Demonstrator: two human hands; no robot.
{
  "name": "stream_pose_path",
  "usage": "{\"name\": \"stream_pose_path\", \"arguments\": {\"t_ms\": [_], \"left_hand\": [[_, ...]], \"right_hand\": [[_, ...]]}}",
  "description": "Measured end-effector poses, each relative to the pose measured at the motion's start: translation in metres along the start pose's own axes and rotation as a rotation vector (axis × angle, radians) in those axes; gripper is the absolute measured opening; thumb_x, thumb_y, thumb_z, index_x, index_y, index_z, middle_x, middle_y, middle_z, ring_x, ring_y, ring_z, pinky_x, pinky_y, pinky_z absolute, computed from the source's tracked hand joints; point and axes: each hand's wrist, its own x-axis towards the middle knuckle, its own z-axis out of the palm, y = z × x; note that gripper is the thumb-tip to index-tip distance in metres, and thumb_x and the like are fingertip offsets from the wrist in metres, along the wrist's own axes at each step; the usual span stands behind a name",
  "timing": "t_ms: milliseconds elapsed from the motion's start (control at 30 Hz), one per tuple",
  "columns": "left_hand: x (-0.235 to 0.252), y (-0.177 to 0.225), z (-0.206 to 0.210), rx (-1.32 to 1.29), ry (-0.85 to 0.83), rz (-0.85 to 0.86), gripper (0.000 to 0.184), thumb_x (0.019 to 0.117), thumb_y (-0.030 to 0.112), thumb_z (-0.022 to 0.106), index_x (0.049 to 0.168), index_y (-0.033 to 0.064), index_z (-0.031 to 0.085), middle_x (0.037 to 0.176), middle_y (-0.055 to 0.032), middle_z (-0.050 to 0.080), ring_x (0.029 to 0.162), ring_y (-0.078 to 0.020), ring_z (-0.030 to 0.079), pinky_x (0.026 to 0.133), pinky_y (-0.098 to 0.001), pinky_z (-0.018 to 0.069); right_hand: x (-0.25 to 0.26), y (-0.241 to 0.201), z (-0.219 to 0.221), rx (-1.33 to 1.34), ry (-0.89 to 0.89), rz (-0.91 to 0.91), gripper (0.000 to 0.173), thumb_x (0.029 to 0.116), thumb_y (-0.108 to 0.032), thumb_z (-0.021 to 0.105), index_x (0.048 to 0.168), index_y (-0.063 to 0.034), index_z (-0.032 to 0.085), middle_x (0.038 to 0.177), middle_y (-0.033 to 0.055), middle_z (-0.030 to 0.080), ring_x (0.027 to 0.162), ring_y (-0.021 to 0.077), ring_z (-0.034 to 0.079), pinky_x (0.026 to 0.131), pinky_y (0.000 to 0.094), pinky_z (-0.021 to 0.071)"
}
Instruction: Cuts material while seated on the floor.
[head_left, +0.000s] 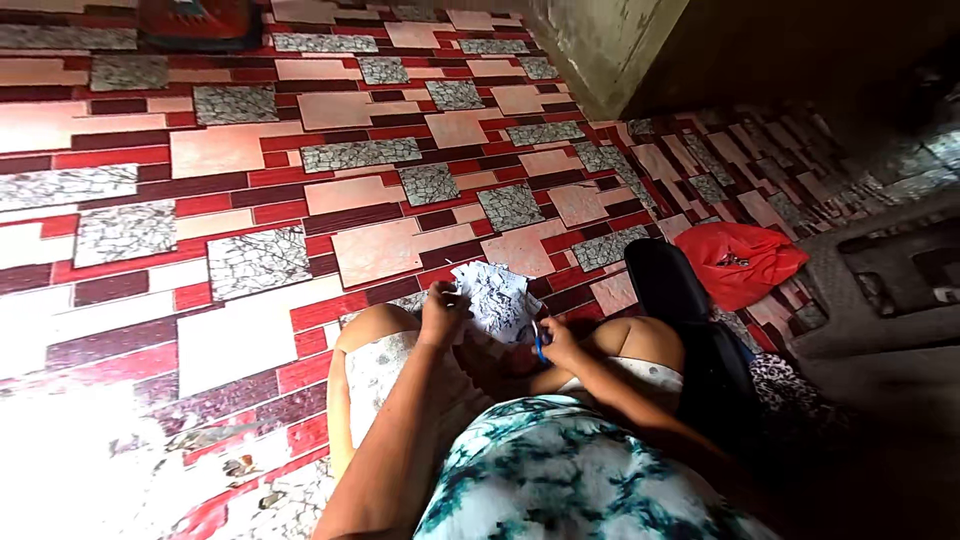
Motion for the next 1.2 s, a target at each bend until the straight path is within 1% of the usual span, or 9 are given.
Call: {"name": "stream_pose_path", "arguments": {"t_ms": [133,300,400,533,700,767,1000,1100,1200], "left_hand": [[0.004,-0.003,-0.014,-0.354,0.135,-0.134,0.042,0.1018,0.004,0.059,0.139,0.0013,0.04,0.098,-0.0121,0.063,0.071,-0.0137,0.062,0.066,-0.0314,0.0544],[0.014,-0.009,-0.008,-0.398,0.074,-0.076,0.029,0.0982,-0.004,0.06,0.124,-0.0009,0.047,0.096,-0.0115,0.06,0.068,-0.0146,0.061,0.064,-0.0314,0.0553],[0.009,-0.009,-0.011,-0.139,-0.099,0.021,0.013,0.0983,-0.004,0.06,0.111,-0.0083,0.061,0.103,-0.0168,0.064,0.079,-0.0183,0.062,0.076,-0.0365,0.0558],[0.004,-0.007,0.011,0.596,-0.465,0.128,0.028,0.1029,0.015,0.056,0.121,-0.0018,0.069,0.126,-0.0236,0.067,0.122,-0.0378,0.062,0.107,-0.0595,0.0448],[-0.038,-0.011,0.092,1.058,-0.758,0.226,0.05,0.0939,0.028,0.071,0.133,-0.0023,0.06,0.145,-0.0286,0.051,0.128,-0.0492,0.055,0.1,-0.07,0.0458],[-0.049,-0.015,0.106,1.154,-0.756,0.258,0.06,0.094,0.033,0.07,0.143,0.0028,0.054,0.15,-0.0296,0.045,0.126,-0.0503,0.055,0.098,-0.0684,0.0476],[-0.038,-0.045,0.138,1.344,-0.674,0.182,0.053,0.1014,0.033,0.059,0.147,0.0063,0.052,0.147,-0.0259,0.05,0.125,-0.0466,0.058,0.098,-0.0648,0.0508],[-0.035,-0.036,0.133,1.387,-0.604,0.133,0.045,0.0996,0.03,0.06,0.136,0.004,0.061,0.146,-0.0238,0.053,0.123,-0.0446,0.06,0.097,-0.0629,0.0524],[-0.035,-0.01,0.101,1.131,-0.468,0.124,0.036,0.1023,0.033,0.056,0.122,0.0065,0.071,0.134,-0.0202,0.063,0.121,-0.0396,0.063,0.101,-0.0611,0.0507]], "right_hand": [[-0.013,-0.011,0.017,-0.251,-0.106,-0.045,0.06,0.0851,0.0,0.07,0.142,0.0013,0.051,0.132,0.0278,0.058,0.124,0.04,0.057,0.106,0.0527,0.0461],[-0.012,-0.008,0.017,-0.211,-0.115,-0.053,0.051,0.0877,0.003,0.065,0.138,0.0018,0.054,0.114,0.0243,0.065,0.102,0.035,0.065,0.091,0.0506,0.0526],[-0.024,-0.01,0.006,0.077,-0.023,0.046,0.058,0.0869,0.001,0.071,0.14,0.0013,0.049,0.112,0.0198,0.066,0.079,0.0236,0.068,0.067,0.0398,0.0585],[-0.045,-0.018,-0.006,0.406,0.125,0.141,0.057,0.091,0.004,0.067,0.143,0.002,0.044,0.104,0.0158,0.067,0.073,0.0182,0.067,0.062,0.0328,0.0569],[-0.059,-0.032,-0.019,0.536,0.233,0.112,0.051,0.0971,0.0,0.063,0.144,0.0027,0.045,0.115,0.0173,0.066,0.086,0.0205,0.069,0.069,0.0347,0.0593],[-0.068,-0.029,-0.019,0.551,0.226,0.071,0.049,0.0968,0.001,0.062,0.143,0.0033,0.046,0.11,0.0163,0.065,0.083,0.0201,0.068,0.068,0.0344,0.0589],[-0.083,-0.011,-0.018,0.488,0.149,0.036,0.053,0.0935,-0.004,0.069,0.142,0.0016,0.049,0.108,0.0161,0.066,0.079,0.0186,0.066,0.069,0.0343,0.0573],[-0.071,0.005,-0.015,0.51,0.182,0.051,0.054,0.0928,-0.007,0.071,0.142,0.0008,0.05,0.108,0.0174,0.065,0.079,0.0203,0.065,0.069,0.036,0.0565],[-0.061,0.015,-0.009,0.51,0.207,0.077,0.061,0.0913,-0.009,0.074,0.146,-0.0004,0.048,0.117,0.0212,0.061,0.087,0.0265,0.066,0.076,0.0422,0.0582]]}}
